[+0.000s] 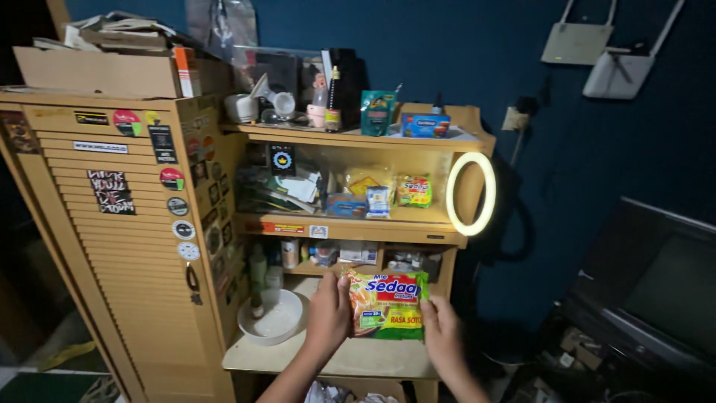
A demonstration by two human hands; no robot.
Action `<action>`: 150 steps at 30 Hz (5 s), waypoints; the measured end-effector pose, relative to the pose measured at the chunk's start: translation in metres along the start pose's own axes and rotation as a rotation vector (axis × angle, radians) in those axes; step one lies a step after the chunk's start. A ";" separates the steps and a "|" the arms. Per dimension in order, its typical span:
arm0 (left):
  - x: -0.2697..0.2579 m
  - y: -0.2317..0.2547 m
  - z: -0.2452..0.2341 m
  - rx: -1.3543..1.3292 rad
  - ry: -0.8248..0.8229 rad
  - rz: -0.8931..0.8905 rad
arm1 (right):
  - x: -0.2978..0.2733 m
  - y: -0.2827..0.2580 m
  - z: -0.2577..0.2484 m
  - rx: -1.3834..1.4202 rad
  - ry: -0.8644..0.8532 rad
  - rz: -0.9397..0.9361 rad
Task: The person repeatedly takes instant noodle packets, a yellow box, a black packet, and a sauce bottle from a black bag on a table and places them onto a wooden shelf. The person handles each item one at a time, moving back and forth between the bag and the shelf.
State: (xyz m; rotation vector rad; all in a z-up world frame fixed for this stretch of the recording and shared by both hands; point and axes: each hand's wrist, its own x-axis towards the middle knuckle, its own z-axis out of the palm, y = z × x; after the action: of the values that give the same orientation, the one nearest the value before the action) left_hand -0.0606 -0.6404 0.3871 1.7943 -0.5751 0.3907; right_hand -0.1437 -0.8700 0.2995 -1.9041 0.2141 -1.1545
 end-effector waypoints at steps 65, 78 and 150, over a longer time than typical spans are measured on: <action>0.072 -0.362 0.265 -0.328 -0.388 -0.731 | 0.014 0.409 0.136 0.181 -0.398 0.730; 0.018 -0.471 0.320 0.123 -0.228 -0.310 | -0.049 0.534 0.165 0.205 -0.485 0.797; -0.123 -0.332 -0.277 -0.025 0.276 -0.684 | -0.099 0.040 0.346 0.664 -1.025 0.755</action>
State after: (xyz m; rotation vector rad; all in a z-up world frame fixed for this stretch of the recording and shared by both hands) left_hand 0.0330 -0.2778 0.1386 1.7531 0.2334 0.1476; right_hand 0.0842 -0.6371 0.1418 -1.3743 -0.0358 0.2930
